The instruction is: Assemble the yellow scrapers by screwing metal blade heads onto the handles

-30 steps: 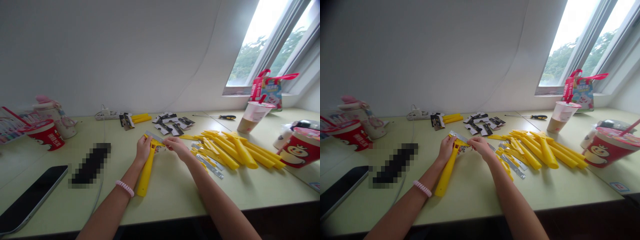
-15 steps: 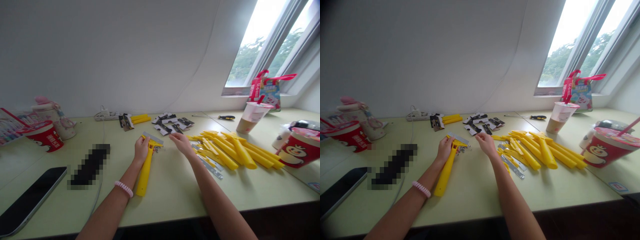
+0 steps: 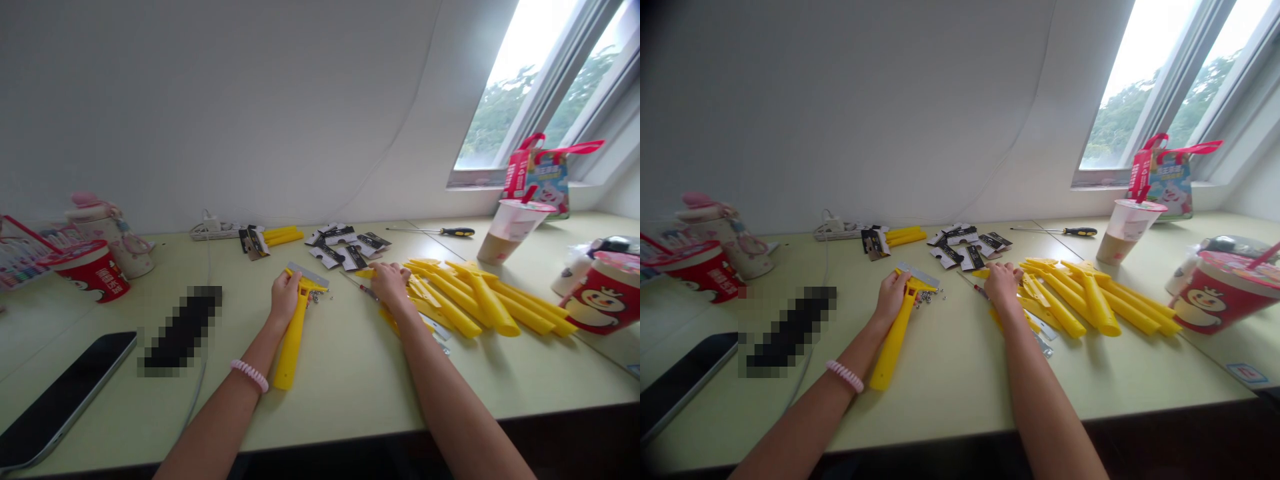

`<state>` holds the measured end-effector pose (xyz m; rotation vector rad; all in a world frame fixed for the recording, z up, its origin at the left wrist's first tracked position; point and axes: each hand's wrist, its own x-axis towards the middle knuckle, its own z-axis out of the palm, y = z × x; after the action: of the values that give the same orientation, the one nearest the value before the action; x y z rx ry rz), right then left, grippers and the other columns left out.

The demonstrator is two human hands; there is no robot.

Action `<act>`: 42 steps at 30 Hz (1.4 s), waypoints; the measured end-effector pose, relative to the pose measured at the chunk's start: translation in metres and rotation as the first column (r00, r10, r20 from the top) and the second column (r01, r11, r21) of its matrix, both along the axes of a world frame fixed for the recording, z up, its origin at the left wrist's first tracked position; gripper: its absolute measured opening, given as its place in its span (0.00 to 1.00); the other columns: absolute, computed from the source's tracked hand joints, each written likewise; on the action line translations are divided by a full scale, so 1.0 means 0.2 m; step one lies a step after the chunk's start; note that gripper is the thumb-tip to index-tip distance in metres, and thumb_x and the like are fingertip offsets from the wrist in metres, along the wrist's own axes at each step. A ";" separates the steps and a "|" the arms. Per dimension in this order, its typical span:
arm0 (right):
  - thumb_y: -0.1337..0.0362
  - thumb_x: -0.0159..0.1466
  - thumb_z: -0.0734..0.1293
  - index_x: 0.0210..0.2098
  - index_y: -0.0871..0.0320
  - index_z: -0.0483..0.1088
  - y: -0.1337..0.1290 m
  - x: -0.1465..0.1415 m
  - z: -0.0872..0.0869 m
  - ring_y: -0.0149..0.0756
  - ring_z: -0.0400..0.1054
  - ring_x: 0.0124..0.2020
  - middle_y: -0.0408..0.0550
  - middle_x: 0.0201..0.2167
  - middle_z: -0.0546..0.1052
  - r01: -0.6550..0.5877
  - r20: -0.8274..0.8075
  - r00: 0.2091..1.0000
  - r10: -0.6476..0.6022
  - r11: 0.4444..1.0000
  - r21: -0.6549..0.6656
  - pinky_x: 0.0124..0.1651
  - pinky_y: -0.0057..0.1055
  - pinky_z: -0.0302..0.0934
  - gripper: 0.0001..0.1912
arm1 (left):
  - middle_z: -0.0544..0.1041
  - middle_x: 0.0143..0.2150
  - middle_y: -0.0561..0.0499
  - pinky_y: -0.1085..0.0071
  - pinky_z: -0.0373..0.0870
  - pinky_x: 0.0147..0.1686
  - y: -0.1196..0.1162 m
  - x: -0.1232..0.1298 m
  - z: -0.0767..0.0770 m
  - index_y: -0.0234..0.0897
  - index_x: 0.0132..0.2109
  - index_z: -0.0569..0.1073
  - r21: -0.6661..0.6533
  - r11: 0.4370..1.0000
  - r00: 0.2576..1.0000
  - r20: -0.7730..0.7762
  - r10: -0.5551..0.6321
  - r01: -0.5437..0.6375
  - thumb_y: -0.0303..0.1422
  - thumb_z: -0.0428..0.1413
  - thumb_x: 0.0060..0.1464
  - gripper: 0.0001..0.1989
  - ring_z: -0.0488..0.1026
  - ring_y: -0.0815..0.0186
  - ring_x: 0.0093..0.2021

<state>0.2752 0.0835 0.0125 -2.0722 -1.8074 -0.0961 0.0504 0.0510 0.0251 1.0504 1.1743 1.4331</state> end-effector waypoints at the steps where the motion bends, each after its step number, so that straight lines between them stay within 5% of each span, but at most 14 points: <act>1: 0.74 0.51 0.57 0.42 0.54 0.70 -0.01 0.00 0.00 0.45 0.58 0.44 0.50 0.41 0.72 -0.004 -0.016 1.000 0.004 1.000 0.012 0.43 0.41 0.44 0.22 | 0.67 0.14 0.57 0.73 0.62 0.11 0.00 0.00 0.00 0.36 0.30 0.62 -0.002 1.000 1.000 0.002 -0.002 0.002 0.36 0.51 0.45 0.08 0.67 0.66 0.13; 5: 0.74 0.51 0.57 0.36 0.54 0.73 -0.03 0.03 0.02 0.43 0.60 0.41 0.49 0.37 0.72 -0.019 -0.115 0.993 0.027 0.997 0.074 0.42 0.40 0.47 0.19 | 0.67 0.14 0.57 0.74 0.62 0.11 0.00 0.00 0.00 0.36 0.30 0.62 -0.013 1.000 1.000 -0.001 -0.004 0.004 0.37 0.51 0.45 0.09 0.67 0.66 0.14; 8: 0.72 0.53 0.57 0.36 0.55 0.73 -0.04 0.02 0.05 0.41 0.61 0.39 0.50 0.35 0.71 -0.037 -0.183 0.980 0.083 0.970 0.240 0.42 0.39 0.49 0.17 | 0.67 0.14 0.57 0.74 0.62 0.11 0.00 0.01 0.01 0.36 0.31 0.62 -0.016 1.000 1.000 -0.005 0.001 -0.001 0.37 0.51 0.45 0.09 0.67 0.66 0.13; 14: 0.69 0.57 0.56 0.48 0.57 0.66 -0.09 -0.08 0.14 0.38 0.60 0.35 0.49 0.31 0.66 -0.111 -0.321 0.879 0.353 0.806 0.582 0.41 0.36 0.55 0.20 | 0.67 0.14 0.56 0.73 0.62 0.11 0.00 0.01 0.00 0.35 0.31 0.62 -0.025 1.000 1.000 -0.006 -0.006 0.006 0.38 0.51 0.44 0.10 0.67 0.66 0.13; 16: 0.67 0.57 0.57 0.45 0.56 0.67 -0.11 -0.15 0.15 0.35 0.60 0.33 0.47 0.31 0.65 -0.180 -0.415 0.775 0.476 0.796 0.578 0.38 0.33 0.56 0.17 | 0.67 0.14 0.56 0.73 0.62 0.11 0.00 0.01 -0.01 0.35 0.31 0.63 -0.021 1.000 1.000 -0.008 -0.019 0.019 0.38 0.51 0.44 0.10 0.68 0.65 0.14; 19: 0.63 0.55 0.61 0.35 0.56 0.69 -0.14 -0.24 0.15 0.33 0.61 0.32 0.45 0.30 0.67 -0.273 -0.620 0.519 0.589 0.801 0.533 0.35 0.30 0.56 0.09 | 0.67 0.14 0.57 0.72 0.63 0.11 0.01 0.01 -0.02 0.35 0.32 0.63 -0.022 0.999 1.000 -0.008 -0.025 0.025 0.38 0.51 0.44 0.10 0.68 0.65 0.14; 24: 0.61 0.50 0.66 0.39 0.55 0.68 -0.16 -0.31 0.16 0.30 0.61 0.29 0.43 0.30 0.69 -0.266 -0.863 0.033 0.504 0.837 0.478 0.31 0.28 0.55 0.16 | 0.66 0.14 0.57 0.73 0.62 0.11 0.02 0.02 -0.03 0.35 0.32 0.63 -0.017 0.999 0.999 -0.007 -0.034 0.034 0.38 0.52 0.44 0.10 0.66 0.67 0.12; 27: 0.62 0.48 0.67 0.40 0.54 0.69 -0.17 -0.31 0.17 0.31 0.63 0.31 0.43 0.33 0.71 -0.304 -0.903 -0.145 0.404 0.850 0.429 0.33 0.28 0.56 0.18 | 0.65 0.14 0.57 0.73 0.62 0.11 0.01 0.02 -0.03 0.35 0.32 0.63 -0.012 0.999 0.999 -0.013 -0.035 0.035 0.38 0.52 0.44 0.11 0.66 0.67 0.12; 36: 0.66 0.44 0.65 0.34 0.53 0.67 -0.16 -0.28 0.17 0.33 0.65 0.31 0.42 0.32 0.71 -0.178 -0.908 -0.228 0.352 0.901 0.395 0.37 0.32 0.60 0.16 | 0.66 0.15 0.57 0.74 0.63 0.11 -0.01 0.03 -0.01 0.35 0.31 0.63 -0.043 0.999 0.999 -0.031 -0.031 0.029 0.38 0.52 0.45 0.10 0.66 0.67 0.12; 42: 0.66 0.44 0.68 0.40 0.54 0.70 -0.17 -0.29 0.18 0.34 0.66 0.34 0.43 0.33 0.73 -0.297 -0.909 -0.264 0.323 0.869 0.396 0.39 0.31 0.59 0.21 | 0.66 0.14 0.57 0.75 0.62 0.11 -0.01 0.03 0.00 0.35 0.31 0.62 -0.026 0.998 0.998 -0.033 -0.056 0.055 0.37 0.52 0.45 0.10 0.66 0.68 0.12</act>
<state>0.2172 0.0494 0.0487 -0.7077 -0.9975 1.3330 0.0562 0.0482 0.0243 1.0856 1.1753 1.3593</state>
